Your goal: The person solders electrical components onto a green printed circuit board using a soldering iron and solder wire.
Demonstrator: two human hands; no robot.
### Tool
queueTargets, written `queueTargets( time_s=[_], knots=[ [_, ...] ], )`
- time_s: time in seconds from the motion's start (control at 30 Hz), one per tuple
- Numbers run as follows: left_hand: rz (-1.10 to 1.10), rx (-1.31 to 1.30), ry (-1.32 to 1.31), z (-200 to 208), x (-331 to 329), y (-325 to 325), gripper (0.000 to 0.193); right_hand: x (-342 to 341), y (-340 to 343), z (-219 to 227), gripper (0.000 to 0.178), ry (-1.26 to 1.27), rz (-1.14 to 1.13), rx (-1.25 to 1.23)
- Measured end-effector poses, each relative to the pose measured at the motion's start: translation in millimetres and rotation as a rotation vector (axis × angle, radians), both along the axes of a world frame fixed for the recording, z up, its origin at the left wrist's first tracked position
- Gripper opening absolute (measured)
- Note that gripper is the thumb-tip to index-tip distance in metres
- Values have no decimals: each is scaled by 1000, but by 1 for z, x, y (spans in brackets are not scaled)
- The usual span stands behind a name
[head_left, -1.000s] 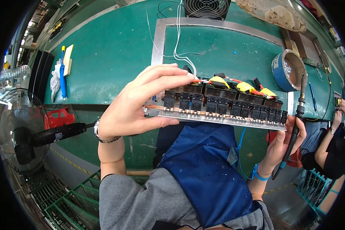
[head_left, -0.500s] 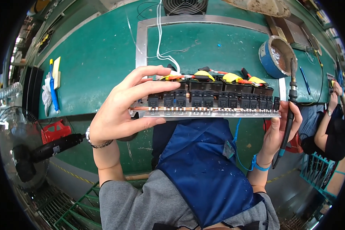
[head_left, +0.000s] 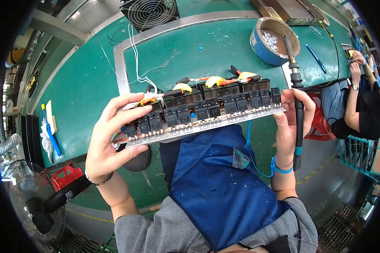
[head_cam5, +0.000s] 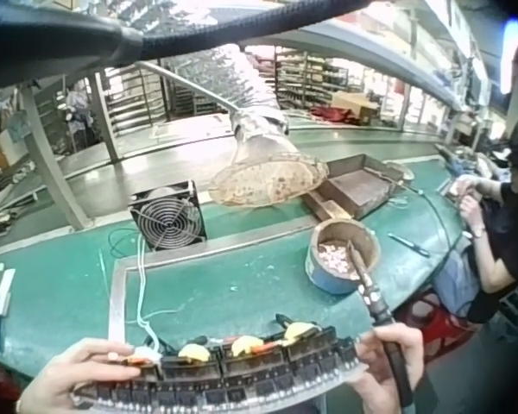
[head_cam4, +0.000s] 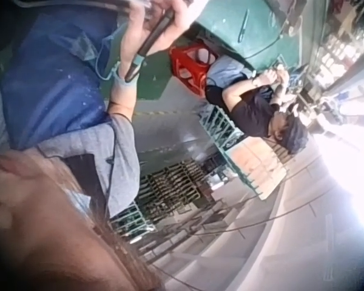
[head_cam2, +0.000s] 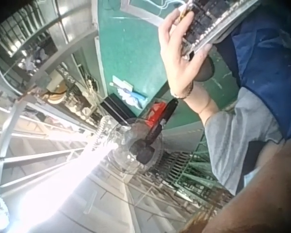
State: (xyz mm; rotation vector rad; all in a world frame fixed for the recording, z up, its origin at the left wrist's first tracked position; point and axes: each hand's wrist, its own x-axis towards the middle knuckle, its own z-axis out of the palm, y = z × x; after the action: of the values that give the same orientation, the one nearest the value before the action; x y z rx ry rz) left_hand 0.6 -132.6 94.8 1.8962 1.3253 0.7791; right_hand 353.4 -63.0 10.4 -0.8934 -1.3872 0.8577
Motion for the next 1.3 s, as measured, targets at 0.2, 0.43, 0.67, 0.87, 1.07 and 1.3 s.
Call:
queueTargets(
  time_s=[0.2,0.43,0.67,0.87,1.07,1.3],
  knots=[
    [-2,1,7,-3,0,1,61,2,2,-1,63,4,18,27],
    [31,-45,-38,-2,0,0,61,0,4,3,64,15,62,5],
    [39,-38,0,-1,-1,0,63,0,5,4,64,29,54,-3],
    [117,-11,-225,-9,-24,-26,90,2,6,2,66,25,57,-7],
    [420,-20,-129,-53,-13,-43,55,2,8,1,66,-43,50,-2],
    [495,142,-71,-76,-13,-42,24,4,3,1,67,-69,26,-4]
  ],
)
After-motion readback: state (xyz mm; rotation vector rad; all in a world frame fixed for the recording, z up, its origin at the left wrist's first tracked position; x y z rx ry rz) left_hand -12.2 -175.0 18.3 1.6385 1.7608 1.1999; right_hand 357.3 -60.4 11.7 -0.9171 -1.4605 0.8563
